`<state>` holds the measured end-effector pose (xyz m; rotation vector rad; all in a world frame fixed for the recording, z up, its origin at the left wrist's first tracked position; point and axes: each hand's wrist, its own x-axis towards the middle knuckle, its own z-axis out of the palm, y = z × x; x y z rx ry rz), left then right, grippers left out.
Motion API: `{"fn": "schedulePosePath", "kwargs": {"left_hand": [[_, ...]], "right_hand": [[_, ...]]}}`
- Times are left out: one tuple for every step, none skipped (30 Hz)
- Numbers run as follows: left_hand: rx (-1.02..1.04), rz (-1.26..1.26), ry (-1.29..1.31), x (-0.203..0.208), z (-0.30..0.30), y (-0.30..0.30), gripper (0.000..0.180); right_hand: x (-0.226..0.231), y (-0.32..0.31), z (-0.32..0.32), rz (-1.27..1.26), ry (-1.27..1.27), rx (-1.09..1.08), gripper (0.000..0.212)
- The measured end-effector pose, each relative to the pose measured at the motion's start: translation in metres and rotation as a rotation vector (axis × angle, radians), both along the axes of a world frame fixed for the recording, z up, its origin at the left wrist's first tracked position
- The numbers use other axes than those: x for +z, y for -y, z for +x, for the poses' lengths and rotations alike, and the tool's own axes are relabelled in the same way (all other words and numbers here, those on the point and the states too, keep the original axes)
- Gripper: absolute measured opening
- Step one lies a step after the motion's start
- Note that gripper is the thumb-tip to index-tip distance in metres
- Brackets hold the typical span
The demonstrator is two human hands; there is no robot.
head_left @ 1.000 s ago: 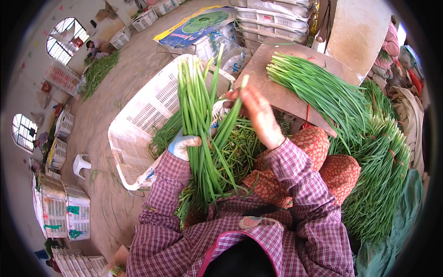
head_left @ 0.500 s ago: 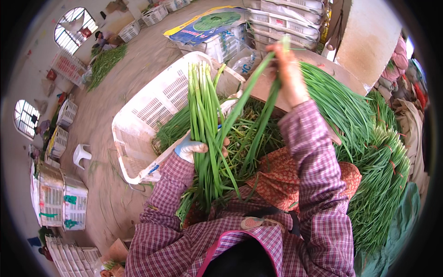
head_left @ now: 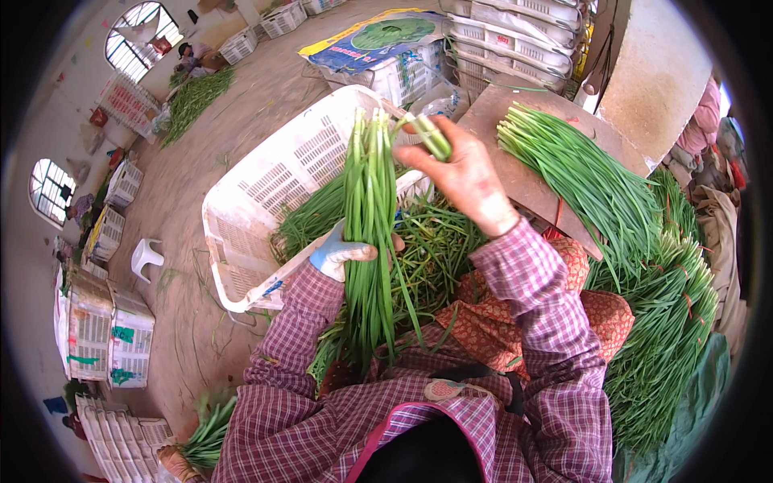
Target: The person bundles leeks by hand, removing loose leaves and tying them with red string before placing the finished bundles into a plastic basket.
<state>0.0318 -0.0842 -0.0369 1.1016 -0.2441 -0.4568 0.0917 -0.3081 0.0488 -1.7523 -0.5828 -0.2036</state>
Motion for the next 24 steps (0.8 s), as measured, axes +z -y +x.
{"fn": "schedulePosePath", "kwargs": {"left_hand": [[-0.004,0.031,0.043,-0.002,0.002,0.001,0.088],[-0.009,0.036,0.038,0.0,0.001,0.002,0.086],[-0.009,0.039,0.031,0.004,-0.001,0.003,0.084],[-0.011,0.042,0.025,0.005,-0.003,0.003,0.083],[0.026,0.035,0.016,0.003,-0.006,0.001,0.073],[0.059,0.083,0.017,0.002,-0.007,-0.001,0.07],[0.092,0.131,0.017,0.001,-0.008,-0.003,0.067],[0.125,0.179,0.017,0.001,-0.008,-0.004,0.064],[0.114,0.21,-0.027,0.009,-0.01,-0.002,0.062],[0.159,0.223,0.012,0.006,-0.011,-0.002,0.063],[0.205,0.236,0.051,-0.001,-0.013,0.0,0.064],[0.25,0.249,0.092,-0.005,-0.015,0.001,0.065],[0.243,0.191,0.093,-0.005,-0.017,-0.002,0.064],[0.238,0.176,0.065,-0.005,-0.016,-0.006,0.063],[0.242,0.164,0.033,-0.004,-0.018,-0.012,0.062],[0.247,0.153,0.003,-0.003,-0.021,-0.019,0.061],[0.309,0.122,-0.04,-0.014,-0.021,-0.026,0.06],[0.33,0.112,0.008,-0.017,-0.019,-0.032,0.059],[0.348,0.102,0.057,-0.018,-0.016,-0.038,0.059],[0.365,0.091,0.107,-0.018,-0.015,-0.041,0.058],[0.413,-0.004,0.074,-0.008,-0.018,-0.035,0.053],[0.402,-0.012,0.035,-0.001,-0.021,-0.038,0.048],[0.418,0.022,0.048,0.0,-0.019,-0.04,0.046],[0.433,0.056,0.059,0.0,-0.017,-0.041,0.044]], "right_hand": [[-0.002,-0.007,0.001,-0.015,0.08,-0.032,0.049],[-0.003,-0.011,0.002,-0.03,0.16,-0.065,0.048],[0.0,-0.012,-0.001,-0.014,0.11,-0.061,0.037],[-0.001,-0.012,0.0,-0.047,0.14,-0.096,0.034],[-0.002,-0.009,0.001,-0.079,0.169,-0.131,0.031],[-0.003,-0.005,0.002,-0.114,0.198,-0.17,0.028],[-0.003,0.0,0.003,-0.167,0.259,-0.221,0.024],[-0.009,0.006,0.011,-0.189,0.329,-0.279,0.023],[-0.009,0.013,0.014,-0.209,0.354,-0.314,0.022],[-0.01,0.02,0.017,-0.23,0.379,-0.349,0.02],[-0.016,0.025,0.019,-0.214,0.377,-0.36,0.018],[-0.021,0.031,0.023,-0.22,0.424,-0.438,0.019],[-0.029,0.04,0.031,-0.203,0.438,-0.503,0.02],[-0.035,0.053,0.039,-0.186,0.453,-0.566,0.021],[-0.034,0.063,0.041,-0.217,0.417,-0.611,0.022],[-0.033,0.075,0.044,-0.247,0.383,-0.655,0.022],[-0.044,0.089,0.057,-0.239,0.412,-0.722,0.023],[-0.041,0.096,0.058,-0.186,0.431,-0.728,0.024],[-0.042,0.107,0.062,-0.218,0.42,-0.798,0.026],[-0.042,0.115,0.066,-0.25,0.409,-0.869,0.027],[-0.039,0.121,0.062,-0.336,0.413,-0.868,0.027],[-0.033,0.122,0.053,-0.414,0.418,-0.858,0.027],[-0.028,0.116,0.048,-0.49,0.305,-0.851,0.033],[-0.027,0.106,0.043,-0.434,0.335,-0.768,0.037]]}}
